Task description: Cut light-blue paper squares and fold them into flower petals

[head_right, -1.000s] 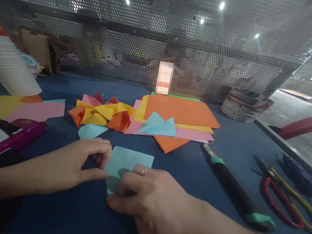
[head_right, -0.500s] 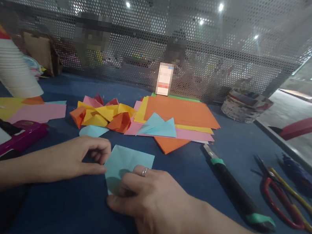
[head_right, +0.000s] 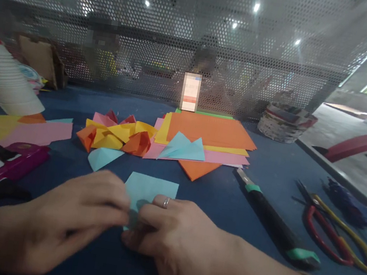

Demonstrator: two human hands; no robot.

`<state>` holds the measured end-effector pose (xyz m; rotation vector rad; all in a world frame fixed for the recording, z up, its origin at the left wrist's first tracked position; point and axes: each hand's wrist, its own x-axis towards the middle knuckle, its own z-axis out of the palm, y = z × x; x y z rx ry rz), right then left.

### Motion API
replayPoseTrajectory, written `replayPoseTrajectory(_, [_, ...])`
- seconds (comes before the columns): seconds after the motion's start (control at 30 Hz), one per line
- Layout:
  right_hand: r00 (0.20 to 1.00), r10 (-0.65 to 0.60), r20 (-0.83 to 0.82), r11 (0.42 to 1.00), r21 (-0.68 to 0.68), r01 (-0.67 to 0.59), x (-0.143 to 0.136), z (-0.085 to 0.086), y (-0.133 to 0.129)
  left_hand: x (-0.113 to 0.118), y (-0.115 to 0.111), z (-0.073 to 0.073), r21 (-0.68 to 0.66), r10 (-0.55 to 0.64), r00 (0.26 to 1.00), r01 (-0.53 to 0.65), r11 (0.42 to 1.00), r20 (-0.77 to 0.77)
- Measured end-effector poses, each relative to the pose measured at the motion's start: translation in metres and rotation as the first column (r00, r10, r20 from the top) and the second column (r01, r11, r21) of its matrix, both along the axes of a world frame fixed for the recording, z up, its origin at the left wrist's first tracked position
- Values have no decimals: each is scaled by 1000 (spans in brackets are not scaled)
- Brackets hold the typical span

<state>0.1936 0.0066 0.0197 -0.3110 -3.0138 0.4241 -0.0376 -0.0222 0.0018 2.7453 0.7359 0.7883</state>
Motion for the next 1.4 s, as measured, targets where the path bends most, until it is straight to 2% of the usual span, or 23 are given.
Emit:
replayPoseTrajectory(0.07, [1000, 9, -24, 1000, -16, -10, 0, 0, 0, 0, -7, -1, 124, -93, 995, 97, 988, -40])
replayPoseTrajectory(0.2, [1000, 18, -21, 1000, -15, -18, 1, 0, 1, 0, -15, 3, 263, 70, 994, -46, 964, -82])
replayPoseTrajectory(0.37, [1000, 11, 3, 1000, -7, -11, 1, -1, 2, -2, -13, 0, 387, 99, 988, -45, 921, -122])
replayPoseTrajectory(0.47, [1000, 19, -3, 1000, -5, -19, 0, -1, 2, -8, -13, -9, 412, 145, 987, -102, 906, -75])
replayPoseTrajectory(0.57, [999, 46, -16, 999, -4, -46, 0, 0, 3, -14, -15, -15, 389, 197, 964, -115, 914, -178])
replayPoseTrajectory(0.73, [996, 73, -48, 997, 7, -73, -1, 3, 3, -16, -16, -17, 423, 275, 943, -175, 889, -190])
replayPoseTrajectory(1.03, [997, 79, -20, 997, 25, -79, -3, 5, 3, -12, -10, -19, 447, 414, 902, -323, 834, -121])
replayPoseTrajectory(1.13, [997, 74, -6, 997, 38, -74, -2, 5, 2, -16, -6, -17, 463, 391, 912, -295, 836, -124])
replayPoseTrajectory(1.27, [997, 79, -25, 994, 78, -76, -1, 3, 0, -19, -7, -16, 540, 347, 938, -295, 788, 7])
replayPoseTrajectory(1.3, [995, 84, -50, 993, 86, -79, 0, 2, -1, -18, -8, -16, 539, 317, 948, -283, 793, 31])
replayPoseTrajectory(1.33, [993, 78, -90, 993, 98, -69, 1, 1, 0, -16, -10, -14, 516, 282, 959, -261, 815, 40])
replayPoseTrajectory(1.4, [975, 4, -221, 990, 138, 27, 4, -1, 5, -9, -14, -10, 402, 192, 980, -193, 895, 42])
